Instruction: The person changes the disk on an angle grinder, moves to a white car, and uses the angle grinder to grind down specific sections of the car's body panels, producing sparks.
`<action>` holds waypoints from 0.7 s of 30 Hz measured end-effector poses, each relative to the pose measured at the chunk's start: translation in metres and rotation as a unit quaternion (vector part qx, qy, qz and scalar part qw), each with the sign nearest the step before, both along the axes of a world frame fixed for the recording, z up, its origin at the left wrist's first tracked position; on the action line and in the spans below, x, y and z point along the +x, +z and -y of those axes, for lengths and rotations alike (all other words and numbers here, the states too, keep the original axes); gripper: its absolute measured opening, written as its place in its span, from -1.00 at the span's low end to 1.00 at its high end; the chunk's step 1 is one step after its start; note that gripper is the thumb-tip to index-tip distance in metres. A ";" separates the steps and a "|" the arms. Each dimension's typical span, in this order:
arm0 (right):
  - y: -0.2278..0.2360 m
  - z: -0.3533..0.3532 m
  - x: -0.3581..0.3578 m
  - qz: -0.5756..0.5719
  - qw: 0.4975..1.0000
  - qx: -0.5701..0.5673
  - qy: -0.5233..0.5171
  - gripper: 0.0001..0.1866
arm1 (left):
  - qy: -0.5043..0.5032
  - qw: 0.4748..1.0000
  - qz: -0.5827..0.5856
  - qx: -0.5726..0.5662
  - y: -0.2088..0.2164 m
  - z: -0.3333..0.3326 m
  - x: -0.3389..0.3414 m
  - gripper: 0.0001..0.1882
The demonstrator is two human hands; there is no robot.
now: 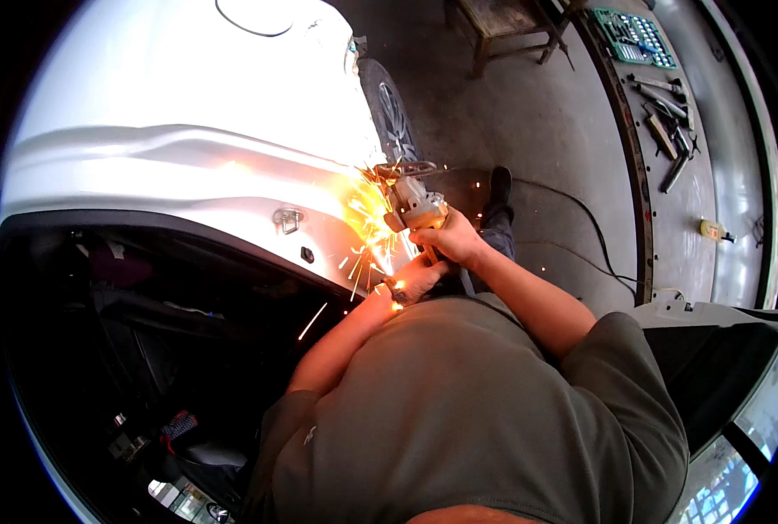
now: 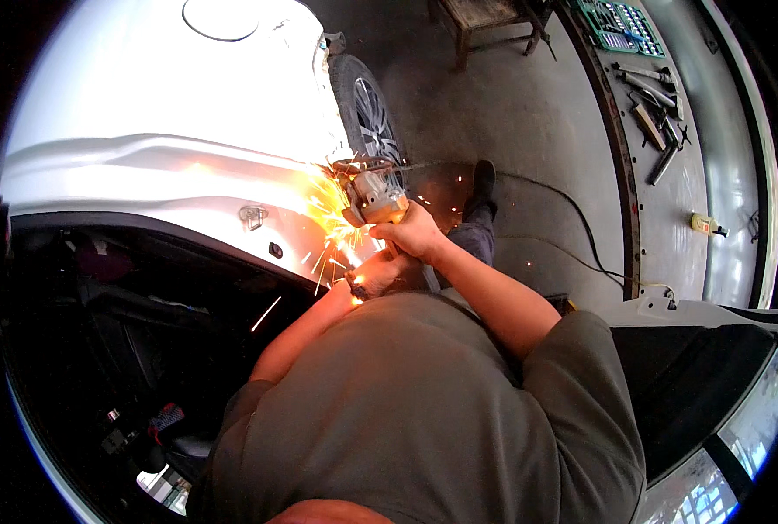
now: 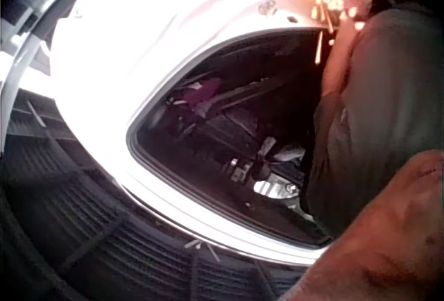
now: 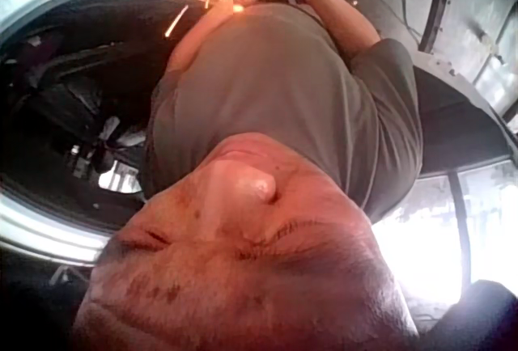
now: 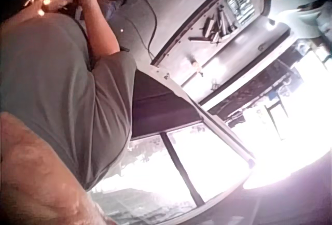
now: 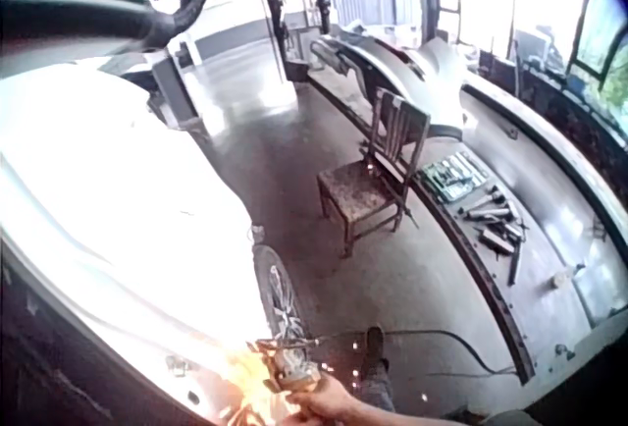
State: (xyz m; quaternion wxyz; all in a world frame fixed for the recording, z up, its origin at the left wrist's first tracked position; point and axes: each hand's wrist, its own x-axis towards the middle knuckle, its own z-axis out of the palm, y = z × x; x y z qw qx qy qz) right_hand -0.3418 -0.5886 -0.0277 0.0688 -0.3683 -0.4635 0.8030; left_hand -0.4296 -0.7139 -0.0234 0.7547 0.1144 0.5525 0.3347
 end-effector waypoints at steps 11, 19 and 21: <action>0.014 -0.004 0.002 0.022 1.000 -0.001 0.015 -0.52 | 0.051 0.994 0.093 -0.014 -0.013 0.004 0.002 -0.62; 0.015 0.000 -0.002 -0.044 0.999 -0.001 0.005 -0.54 | -0.018 0.994 -0.042 0.101 -0.025 0.007 0.001 -0.57; 0.011 -0.003 -0.001 -0.039 0.999 0.003 0.028 -0.58 | -0.026 0.996 -0.029 0.080 -0.019 0.004 -0.003 -0.56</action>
